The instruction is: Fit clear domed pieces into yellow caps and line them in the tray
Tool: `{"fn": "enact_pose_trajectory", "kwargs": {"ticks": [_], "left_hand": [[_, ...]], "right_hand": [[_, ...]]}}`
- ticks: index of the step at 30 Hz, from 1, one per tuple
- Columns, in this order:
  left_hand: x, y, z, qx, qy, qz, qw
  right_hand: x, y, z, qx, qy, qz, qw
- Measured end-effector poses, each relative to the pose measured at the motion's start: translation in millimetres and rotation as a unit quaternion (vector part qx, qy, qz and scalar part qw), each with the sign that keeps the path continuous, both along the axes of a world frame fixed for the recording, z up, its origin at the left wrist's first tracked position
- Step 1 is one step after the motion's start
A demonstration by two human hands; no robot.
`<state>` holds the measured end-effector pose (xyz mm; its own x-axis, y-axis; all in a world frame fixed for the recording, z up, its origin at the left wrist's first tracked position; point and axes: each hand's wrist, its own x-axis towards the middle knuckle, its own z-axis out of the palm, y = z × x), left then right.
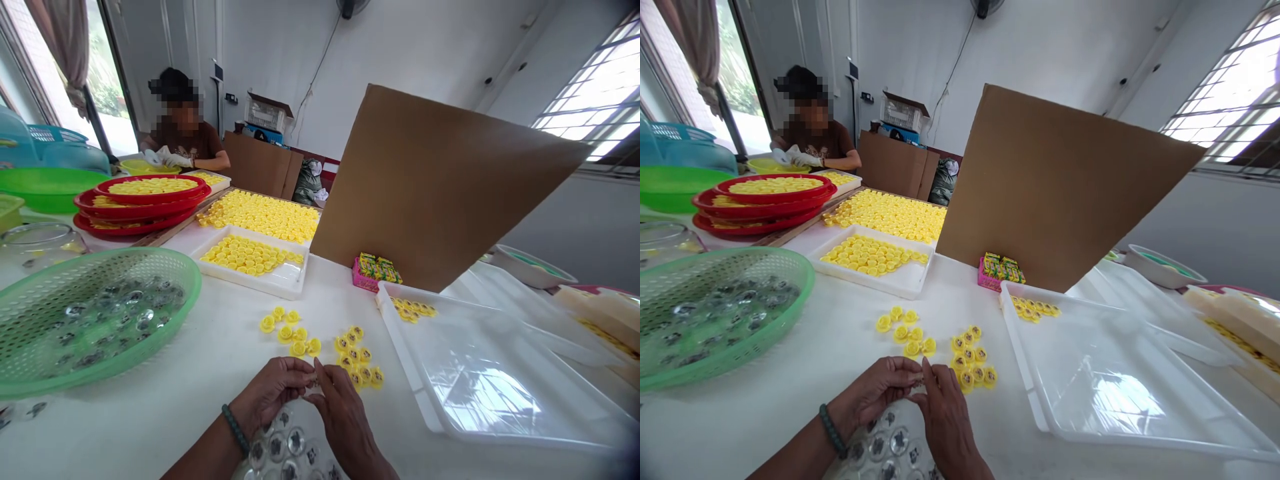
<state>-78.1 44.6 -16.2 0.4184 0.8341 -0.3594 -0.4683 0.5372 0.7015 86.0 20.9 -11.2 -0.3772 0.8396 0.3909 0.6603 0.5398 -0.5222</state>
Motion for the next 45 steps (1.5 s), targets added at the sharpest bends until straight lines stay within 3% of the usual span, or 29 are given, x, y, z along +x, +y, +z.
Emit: {"fn": "enact_pose_trajectory", "kwargs": {"ticks": [3,7,13,18,23,26,30,32,35,41,43,45], "left_hand": [[2.3,-0.2,1.1,0.038,0.032,0.02,0.999],[6.7,2.1,2.5,0.117,0.076,0.044,0.989],[6.3,5.9,2.1,0.15,0.118,0.068,0.979],[5.4,6.3,3.7,0.181,0.152,0.087,0.968],[5.9,7.4,2.2,0.206,0.141,0.073,0.966],[4.5,7.0,4.9,0.201,0.131,0.053,0.969],[2.0,4.5,10.6,0.172,0.11,0.037,0.978],[1.9,3.7,11.0,0.162,0.102,0.026,0.981],[4.3,4.9,6.8,0.154,0.114,0.012,0.981],[10.5,10.4,0.1,0.174,0.166,-0.022,0.971],[8.2,12.1,3.7,0.205,0.236,-0.005,0.95],[3.3,14.6,9.0,0.241,0.372,0.045,0.895]], "right_hand": [[-0.2,-3.3,1.0,-0.144,0.137,-0.032,0.98],[1.6,2.7,9.8,-0.31,0.285,-0.083,0.903],[0.0,8.8,17.6,-0.346,0.372,-0.108,0.855],[-5.6,3.8,18.2,-0.363,0.389,-0.11,0.839],[-3.7,3.9,13.0,-0.37,0.38,-0.067,0.845],[-1.3,3.9,11.4,-0.354,0.334,-0.063,0.871],[0.0,-0.1,16.6,-0.177,0.173,-0.036,0.968],[-0.1,-2.0,19.1,-0.084,0.088,-0.001,0.993],[0.0,-3.4,18.0,-0.041,0.022,0.003,0.999],[4.8,-8.1,8.9,-0.067,0.003,-0.056,0.996],[8.2,-9.7,8.9,-0.072,0.003,-0.068,0.995],[12.2,-9.9,10.1,-0.078,0.004,-0.078,0.994]]}}
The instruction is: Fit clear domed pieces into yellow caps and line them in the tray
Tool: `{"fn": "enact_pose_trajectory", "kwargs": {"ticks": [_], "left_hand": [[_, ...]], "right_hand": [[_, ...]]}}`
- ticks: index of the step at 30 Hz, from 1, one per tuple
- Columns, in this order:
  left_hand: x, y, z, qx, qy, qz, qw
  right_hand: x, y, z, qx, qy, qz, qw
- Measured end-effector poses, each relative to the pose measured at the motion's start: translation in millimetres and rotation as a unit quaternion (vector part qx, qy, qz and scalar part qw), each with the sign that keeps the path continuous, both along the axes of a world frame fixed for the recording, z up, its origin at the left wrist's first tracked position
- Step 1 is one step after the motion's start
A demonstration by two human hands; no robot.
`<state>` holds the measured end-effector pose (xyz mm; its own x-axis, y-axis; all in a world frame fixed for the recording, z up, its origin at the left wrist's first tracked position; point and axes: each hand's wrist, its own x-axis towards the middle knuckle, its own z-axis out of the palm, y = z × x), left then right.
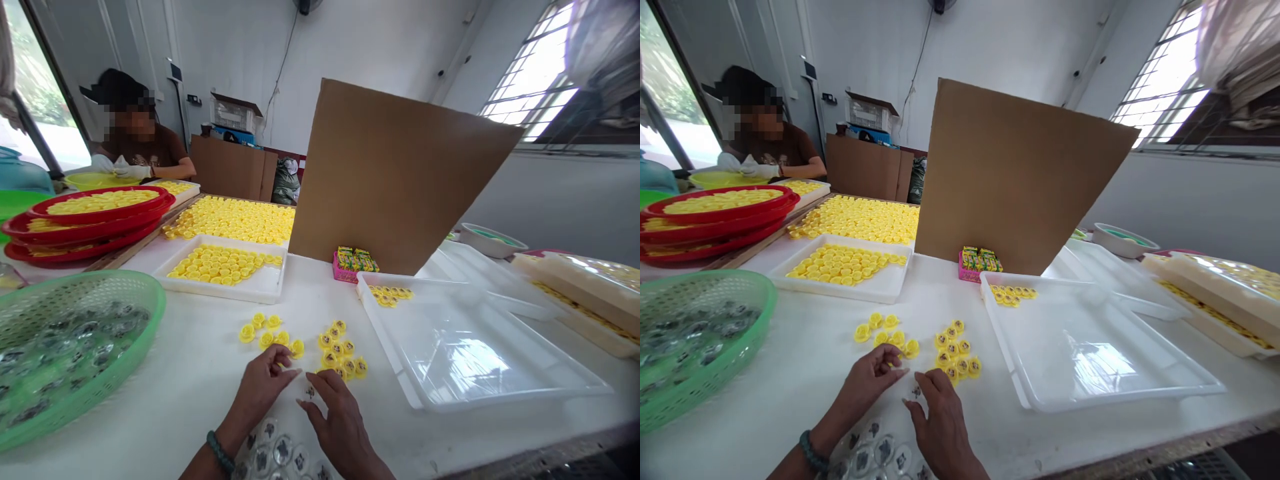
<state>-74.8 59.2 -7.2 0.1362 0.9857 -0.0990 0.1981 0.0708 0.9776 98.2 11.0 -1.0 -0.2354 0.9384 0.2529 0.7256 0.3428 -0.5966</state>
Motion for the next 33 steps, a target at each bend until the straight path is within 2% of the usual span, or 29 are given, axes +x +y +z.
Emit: {"fn": "enact_pose_trajectory", "kwargs": {"ticks": [3,5,9,13,16,18,22,27,31,33], "left_hand": [[-7.3,5.5,6.0,0.086,0.203,0.07,0.973],[-8.6,8.6,7.1,0.118,0.275,0.06,0.952],[-3.9,7.9,6.1,0.127,0.336,0.011,0.933],[-1.7,2.2,6.3,0.119,0.349,-0.013,0.93],[-1.8,3.0,7.2,0.17,0.335,-0.013,0.927],[-0.4,5.1,7.7,0.185,0.335,-0.038,0.923],[5.6,1.1,7.9,0.163,0.355,-0.054,0.919],[6.5,-15.1,9.4,0.092,0.325,-0.049,0.94],[-0.5,-9.2,11.0,0.142,0.276,-0.049,0.949],[-2.8,-1.7,9.7,0.135,0.269,-0.06,0.952]], "right_hand": [[4.8,2.4,1.6,-0.005,0.005,-0.002,1.0],[5.7,4.2,1.8,-0.003,0.011,-0.003,1.0],[4.1,3.5,1.9,0.001,0.026,-0.005,1.0],[5.3,-0.9,3.9,-0.021,0.035,-0.006,0.999],[6.2,-2.0,5.5,-0.052,0.039,-0.017,0.998],[5.3,-1.5,6.1,-0.063,0.046,-0.016,0.997],[3.3,-1.5,6.4,-0.066,0.056,-0.005,0.996],[8.0,-3.3,6.0,-0.088,0.071,-0.017,0.993],[9.1,-0.8,7.9,-0.1,0.064,-0.034,0.992],[7.6,1.8,9.3,-0.095,0.055,-0.036,0.993]]}}
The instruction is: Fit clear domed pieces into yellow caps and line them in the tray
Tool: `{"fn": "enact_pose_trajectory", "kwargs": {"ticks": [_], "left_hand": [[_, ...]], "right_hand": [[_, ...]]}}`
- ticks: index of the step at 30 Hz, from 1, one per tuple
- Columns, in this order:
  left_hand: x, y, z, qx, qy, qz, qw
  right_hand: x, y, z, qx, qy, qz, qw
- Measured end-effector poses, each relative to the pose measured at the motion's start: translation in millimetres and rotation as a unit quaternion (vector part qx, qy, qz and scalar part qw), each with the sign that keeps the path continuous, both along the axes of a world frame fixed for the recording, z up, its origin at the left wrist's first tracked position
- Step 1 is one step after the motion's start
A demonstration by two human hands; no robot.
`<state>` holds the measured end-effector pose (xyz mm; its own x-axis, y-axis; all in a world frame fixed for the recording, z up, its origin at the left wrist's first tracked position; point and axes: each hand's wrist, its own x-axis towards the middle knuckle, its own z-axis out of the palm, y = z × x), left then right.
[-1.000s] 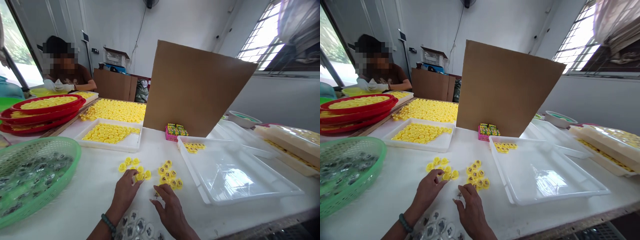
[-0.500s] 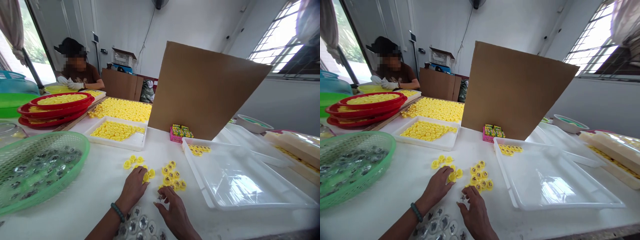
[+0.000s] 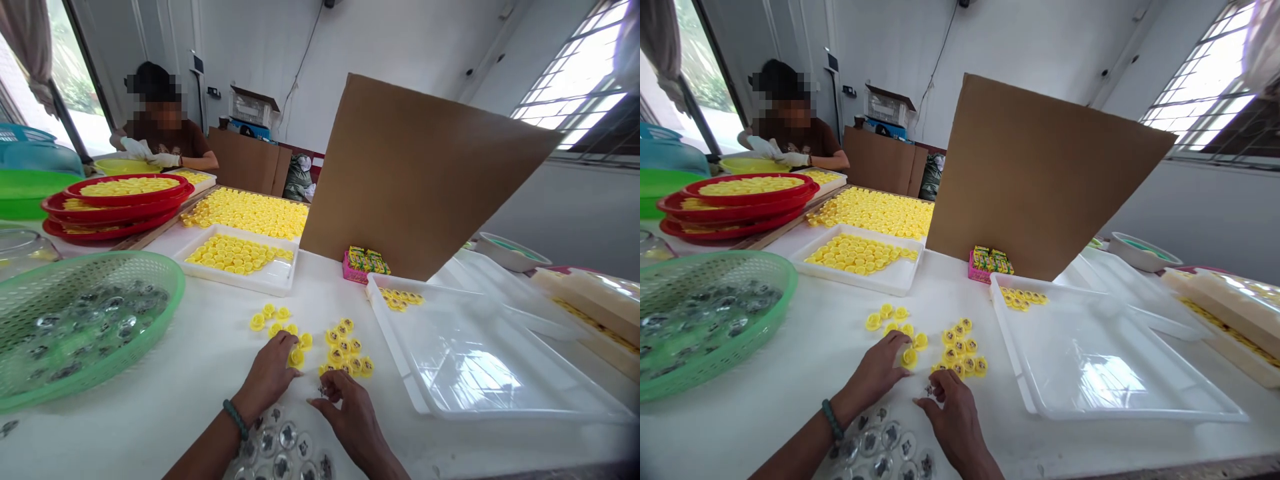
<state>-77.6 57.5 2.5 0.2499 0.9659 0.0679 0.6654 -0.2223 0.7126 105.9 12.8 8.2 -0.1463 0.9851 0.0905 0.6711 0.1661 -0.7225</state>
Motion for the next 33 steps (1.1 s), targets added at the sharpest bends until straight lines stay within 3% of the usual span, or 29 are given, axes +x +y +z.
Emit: {"fn": "enact_pose_trajectory", "kwargs": {"ticks": [5,14,22,33], "left_hand": [[1.0,6.4,-8.2,-0.032,0.0,-0.008,0.999],[9.6,-16.5,-14.3,-0.073,-0.03,-0.024,0.997],[8.2,-9.6,-16.2,-0.09,-0.081,-0.083,0.989],[11.7,-8.0,-33.7,-0.135,-0.154,-0.055,0.977]], "right_hand": [[-2.5,4.9,-0.2,0.007,-0.002,0.009,1.0],[-0.4,3.3,-5.0,-0.017,0.007,0.012,1.0],[-4.5,2.8,-12.0,-0.035,-0.01,-0.021,0.999],[-13.1,15.9,-8.1,0.004,-0.143,0.024,0.989]]}}
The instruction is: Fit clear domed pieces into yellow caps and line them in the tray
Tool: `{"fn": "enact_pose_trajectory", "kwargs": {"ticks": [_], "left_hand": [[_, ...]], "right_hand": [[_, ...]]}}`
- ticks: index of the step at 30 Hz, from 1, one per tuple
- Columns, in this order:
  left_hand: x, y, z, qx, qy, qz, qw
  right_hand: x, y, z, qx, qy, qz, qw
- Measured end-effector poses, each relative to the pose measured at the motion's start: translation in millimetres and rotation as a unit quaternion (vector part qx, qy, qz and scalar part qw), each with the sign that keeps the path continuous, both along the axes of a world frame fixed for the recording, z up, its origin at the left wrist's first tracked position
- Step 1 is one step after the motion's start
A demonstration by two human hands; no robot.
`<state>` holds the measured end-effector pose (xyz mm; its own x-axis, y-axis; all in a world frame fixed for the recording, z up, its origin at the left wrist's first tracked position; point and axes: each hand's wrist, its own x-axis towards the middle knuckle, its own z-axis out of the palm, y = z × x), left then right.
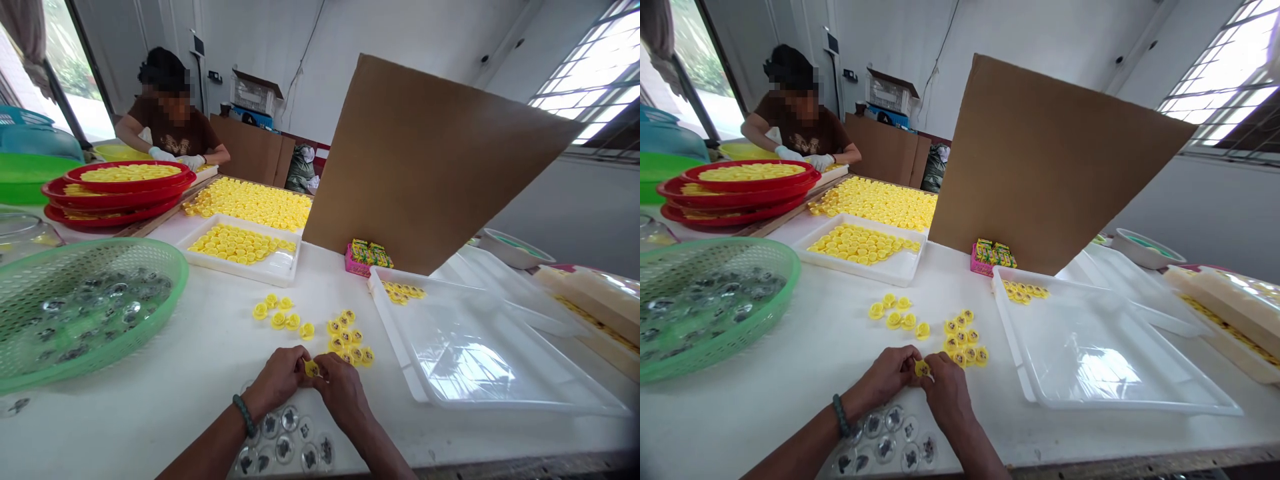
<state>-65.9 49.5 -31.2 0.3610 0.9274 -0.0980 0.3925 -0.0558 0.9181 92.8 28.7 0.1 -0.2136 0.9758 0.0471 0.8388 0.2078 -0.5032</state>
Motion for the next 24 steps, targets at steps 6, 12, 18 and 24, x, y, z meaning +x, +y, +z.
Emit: {"fn": "enact_pose_trajectory", "kwargs": {"ticks": [6,12,18,24], "left_hand": [[0.1,0.4,-4.1,-0.098,-0.121,0.007,0.988],[3.3,2.2,-10.3,-0.154,-0.149,0.051,0.975],[7.2,1.8,-11.7,-0.17,-0.127,0.077,0.974],[13.2,2.7,-5.0,-0.194,-0.096,0.118,0.969]], "right_hand": [[-3.8,6.8,4.4,-0.019,-0.05,-0.01,0.998],[-6.6,11.3,7.5,-0.048,-0.091,-0.011,0.995],[-9.3,12.0,9.2,-0.055,-0.125,-0.002,0.991],[-11.4,12.4,13.6,-0.058,-0.142,0.016,0.988]]}}
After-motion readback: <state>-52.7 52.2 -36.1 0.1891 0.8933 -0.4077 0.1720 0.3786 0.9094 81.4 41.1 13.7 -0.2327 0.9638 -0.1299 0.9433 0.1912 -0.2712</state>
